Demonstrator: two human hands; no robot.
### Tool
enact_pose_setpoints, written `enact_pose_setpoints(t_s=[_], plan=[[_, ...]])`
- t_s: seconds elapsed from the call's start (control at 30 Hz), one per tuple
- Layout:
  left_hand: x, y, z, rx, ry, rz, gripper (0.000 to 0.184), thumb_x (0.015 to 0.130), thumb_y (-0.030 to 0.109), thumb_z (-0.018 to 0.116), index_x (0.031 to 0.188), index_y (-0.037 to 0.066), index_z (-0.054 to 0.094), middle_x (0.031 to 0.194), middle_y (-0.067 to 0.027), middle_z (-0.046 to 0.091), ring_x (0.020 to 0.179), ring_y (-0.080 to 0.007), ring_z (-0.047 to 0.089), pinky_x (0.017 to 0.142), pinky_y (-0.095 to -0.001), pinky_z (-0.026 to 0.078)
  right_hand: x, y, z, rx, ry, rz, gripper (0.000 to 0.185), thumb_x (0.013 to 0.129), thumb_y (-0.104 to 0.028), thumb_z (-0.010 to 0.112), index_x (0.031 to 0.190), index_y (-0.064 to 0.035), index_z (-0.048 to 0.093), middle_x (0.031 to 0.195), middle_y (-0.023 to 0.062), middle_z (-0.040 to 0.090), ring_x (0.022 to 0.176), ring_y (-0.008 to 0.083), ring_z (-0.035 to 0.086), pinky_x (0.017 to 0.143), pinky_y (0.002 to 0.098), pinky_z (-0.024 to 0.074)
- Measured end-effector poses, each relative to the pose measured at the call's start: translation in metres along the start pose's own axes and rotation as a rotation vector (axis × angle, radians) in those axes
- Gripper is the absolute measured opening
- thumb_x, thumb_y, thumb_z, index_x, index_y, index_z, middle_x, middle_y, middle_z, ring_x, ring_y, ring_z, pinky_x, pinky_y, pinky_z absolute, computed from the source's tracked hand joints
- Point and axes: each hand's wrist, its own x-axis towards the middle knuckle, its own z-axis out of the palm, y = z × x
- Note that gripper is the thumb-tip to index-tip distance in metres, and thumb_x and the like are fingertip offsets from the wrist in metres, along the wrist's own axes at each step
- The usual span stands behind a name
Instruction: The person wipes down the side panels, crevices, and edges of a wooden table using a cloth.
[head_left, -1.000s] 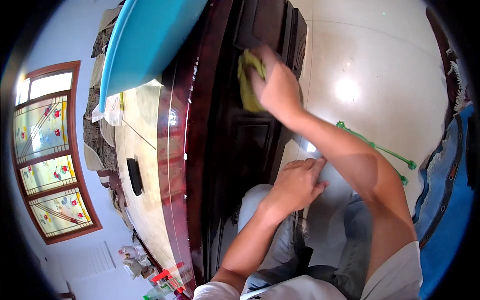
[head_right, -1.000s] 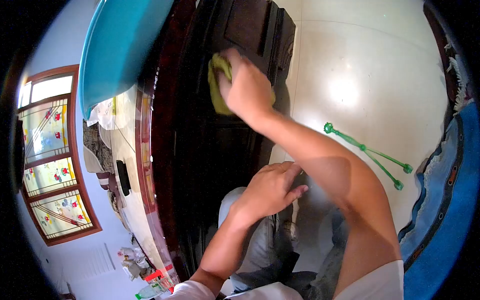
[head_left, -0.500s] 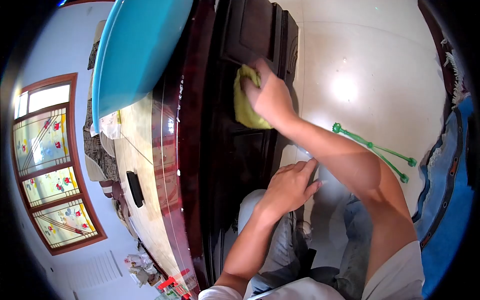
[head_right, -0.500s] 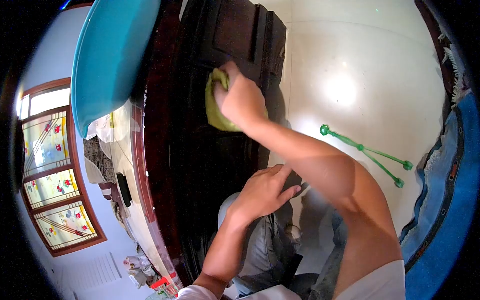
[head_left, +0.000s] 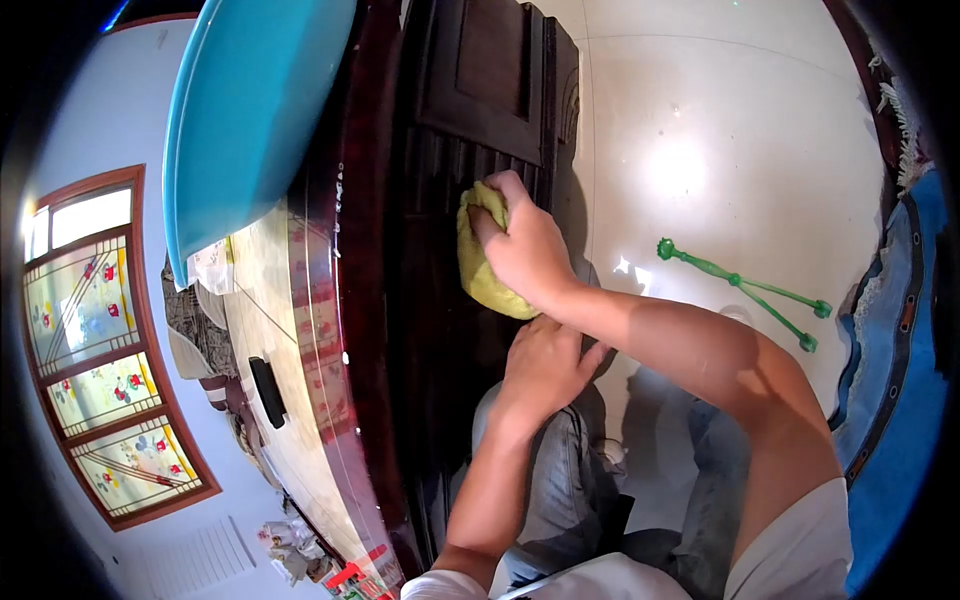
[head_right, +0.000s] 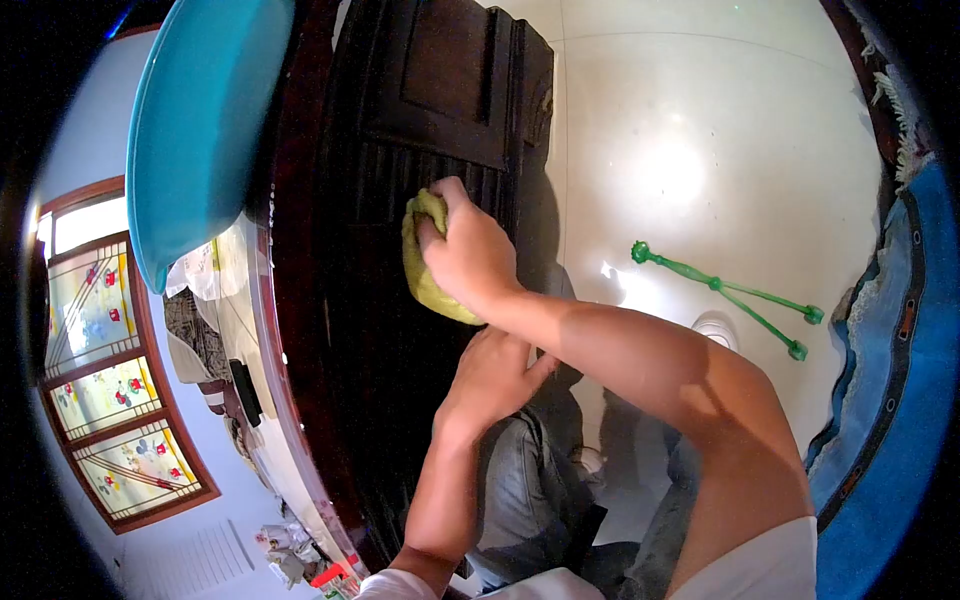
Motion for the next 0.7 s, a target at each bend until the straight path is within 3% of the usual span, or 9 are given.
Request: enact_pose_setpoints(t_s=[0.03,0.17,0.27,0.43,0.5,0.6,0.7], plan=[[-0.001,0.000,-0.001,-0.023,-0.021,-0.012,0.050,0.101,0.034,0.068,0.135,-0.001,0.059,0.125,-0.0280,0.069,0.115,-0.0456,0.066,0.100,-0.0534,0.051,0.000,0.002,-0.001,0.028,-0.014,0.048,0.037,0.102,-0.024,0.063,0.134,-0.0068,0.056,0.111,0.0298,0.073,0.106,0.0480,0.071,0.092,0.0493,0.0544],[-0.010,0.006,-0.002,-0.075,-0.085,-0.040,0.052,0.102,0.035,0.068,0.138,-0.001,0.057,0.121,-0.0275,0.069,0.110,-0.0447,0.068,0.099,-0.0522,0.052,0.038,0.010,0.004,0.083,0.110,0.189,0.044,0.101,-0.029,0.061,0.138,-0.0059,0.055,0.116,0.0278,0.074,0.108,0.0485,0.071,0.094,0.0541,0.0546],[-0.017,0.009,0.003,-0.073,-0.029,0.034,0.056,0.102,0.035,0.068,0.144,0.001,0.053,0.120,-0.0269,0.069,0.106,-0.0443,0.068,0.098,-0.0519,0.052,0.067,0.018,-0.002,0.064,0.067,0.146,0.048,0.101,-0.028,0.063,0.142,-0.0058,0.054,0.118,0.0279,0.074,0.113,0.0473,0.070,0.100,0.0521,0.0531],[-0.016,0.012,0.001,-0.048,-0.051,0.071,0.065,0.102,0.035,0.068,0.155,0.003,0.047,0.120,-0.0262,0.069,0.100,-0.0435,0.069,0.096,-0.0518,0.052,0.013,0.013,-0.009,0.003,-0.125,0.205,0.049,0.099,-0.027,0.066,0.142,-0.0070,0.055,0.121,0.0285,0.073,0.115,0.0477,0.070,0.102,0.0522,0.0523],[-0.015,0.012,0.001,-0.092,-0.016,0.101,0.064,0.102,0.035,0.068,0.154,0.003,0.048,0.120,-0.0261,0.068,0.098,-0.0432,0.069,0.095,-0.0517,0.052,0.027,0.020,-0.012,-0.074,-0.116,0.152,0.049,0.100,-0.028,0.066,0.141,-0.0031,0.055,0.127,0.0282,0.070,0.121,0.0442,0.067,0.104,0.0464,0.0504],[-0.017,0.014,0.001,-0.134,-0.005,0.122,0.063,0.102,0.035,0.068,0.153,0.002,0.049,0.120,-0.0259,0.068,0.097,-0.0425,0.069,0.094,-0.0514,0.053,0.058,0.012,-0.013,0.004,0.087,0.158,0.050,0.098,-0.028,0.067,0.143,-0.0091,0.055,0.122,0.0277,0.073,0.116,0.0482,0.069,0.102,0.0526,0.0528],[-0.020,0.013,0.003,-0.132,0.005,0.126,0.063,0.102,0.035,0.068,0.152,0.002,0.049,0.119,-0.0257,0.068,0.097,-0.0420,0.069,0.094,-0.0511,0.053,0.052,0.021,-0.006,-0.016,0.069,0.110,0.050,0.099,-0.029,0.067,0.144,-0.0105,0.054,0.121,0.0279,0.073,0.116,0.0486,0.069,0.100,0.0537,0.0535]])
